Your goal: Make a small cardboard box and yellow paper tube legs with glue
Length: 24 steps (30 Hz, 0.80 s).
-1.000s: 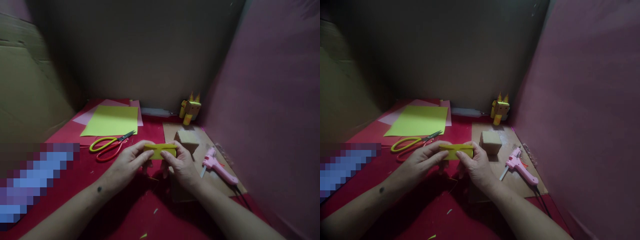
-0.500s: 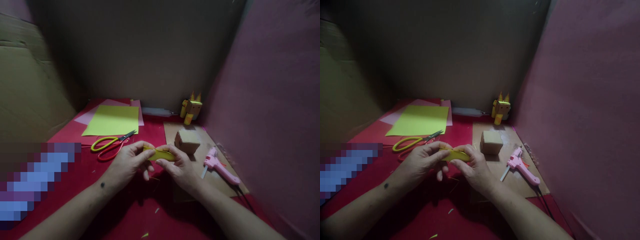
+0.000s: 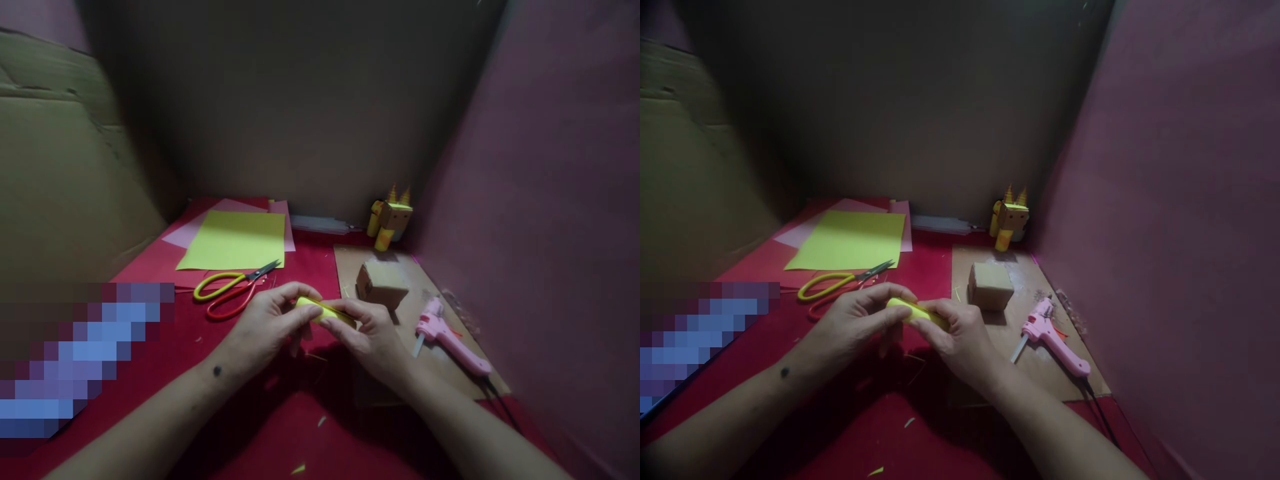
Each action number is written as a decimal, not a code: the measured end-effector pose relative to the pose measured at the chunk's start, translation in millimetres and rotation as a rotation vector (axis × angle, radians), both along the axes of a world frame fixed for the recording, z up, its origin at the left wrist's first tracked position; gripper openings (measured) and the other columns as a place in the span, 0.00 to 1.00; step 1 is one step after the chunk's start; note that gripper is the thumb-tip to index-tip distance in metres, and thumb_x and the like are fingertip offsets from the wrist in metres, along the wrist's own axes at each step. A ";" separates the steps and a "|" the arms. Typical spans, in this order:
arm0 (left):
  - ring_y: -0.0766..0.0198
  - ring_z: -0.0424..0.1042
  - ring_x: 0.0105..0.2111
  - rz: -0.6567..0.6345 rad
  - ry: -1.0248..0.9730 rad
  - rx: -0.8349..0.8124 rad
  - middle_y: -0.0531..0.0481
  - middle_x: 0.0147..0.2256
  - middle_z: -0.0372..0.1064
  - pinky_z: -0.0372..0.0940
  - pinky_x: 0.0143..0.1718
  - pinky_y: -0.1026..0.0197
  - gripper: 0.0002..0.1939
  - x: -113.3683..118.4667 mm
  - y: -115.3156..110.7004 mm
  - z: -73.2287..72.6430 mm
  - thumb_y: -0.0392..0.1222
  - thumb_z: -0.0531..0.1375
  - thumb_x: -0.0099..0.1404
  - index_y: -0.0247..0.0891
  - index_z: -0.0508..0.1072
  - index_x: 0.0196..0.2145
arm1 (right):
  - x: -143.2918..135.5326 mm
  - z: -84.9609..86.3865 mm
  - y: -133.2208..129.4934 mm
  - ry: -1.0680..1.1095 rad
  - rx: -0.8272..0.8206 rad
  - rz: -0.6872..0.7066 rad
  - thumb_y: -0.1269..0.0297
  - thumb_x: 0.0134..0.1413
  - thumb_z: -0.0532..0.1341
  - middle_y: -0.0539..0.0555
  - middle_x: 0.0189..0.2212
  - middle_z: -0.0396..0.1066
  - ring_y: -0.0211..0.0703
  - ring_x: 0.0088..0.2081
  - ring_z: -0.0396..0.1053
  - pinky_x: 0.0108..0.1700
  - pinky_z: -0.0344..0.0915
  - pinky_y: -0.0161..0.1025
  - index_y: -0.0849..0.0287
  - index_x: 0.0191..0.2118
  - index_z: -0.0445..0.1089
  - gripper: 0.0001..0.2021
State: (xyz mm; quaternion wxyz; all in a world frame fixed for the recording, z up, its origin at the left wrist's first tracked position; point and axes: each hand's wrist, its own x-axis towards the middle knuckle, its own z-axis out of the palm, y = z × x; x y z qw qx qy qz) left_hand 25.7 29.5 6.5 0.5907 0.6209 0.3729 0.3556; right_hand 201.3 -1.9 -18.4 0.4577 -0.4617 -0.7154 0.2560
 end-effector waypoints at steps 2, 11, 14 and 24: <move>0.71 0.64 0.14 0.010 0.042 0.012 0.58 0.17 0.66 0.60 0.16 0.70 0.11 -0.3 -0.7 0.8 0.46 0.60 0.61 0.36 0.71 0.37 | -0.5 1.0 -1.8 -0.227 0.129 -0.014 0.64 0.57 0.61 0.57 0.34 0.76 0.43 0.34 0.71 0.37 0.65 0.39 0.63 0.44 0.72 0.12; 0.71 0.62 0.17 0.031 0.093 0.172 0.59 0.20 0.64 0.59 0.19 0.68 0.15 0.7 -2.1 -3.6 0.50 0.58 0.63 0.37 0.68 0.41 | -9.9 6.7 -10.4 -0.524 -0.055 -0.037 0.64 0.61 0.54 0.55 0.31 0.71 0.43 0.30 0.68 0.30 0.58 0.37 0.61 0.42 0.65 0.08; 0.67 0.68 0.25 0.059 0.203 0.410 0.52 0.29 0.68 0.66 0.30 0.62 0.16 0.0 -1.5 -12.1 0.49 0.54 0.66 0.36 0.69 0.44 | -9.0 1.5 -9.4 -0.421 -0.115 0.022 0.64 0.63 0.51 0.54 0.32 0.69 0.43 0.31 0.66 0.31 0.58 0.37 0.59 0.41 0.62 0.06; 0.52 0.54 0.60 0.127 0.463 0.901 0.39 0.58 0.56 0.54 0.61 0.46 0.30 -4.7 1.6 -18.4 0.54 0.54 0.66 0.37 0.56 0.60 | -5.9 -1.3 -6.3 0.027 -0.256 0.212 0.55 0.64 0.50 0.45 0.24 0.60 0.35 0.25 0.59 0.28 0.58 0.34 0.57 0.37 0.57 0.11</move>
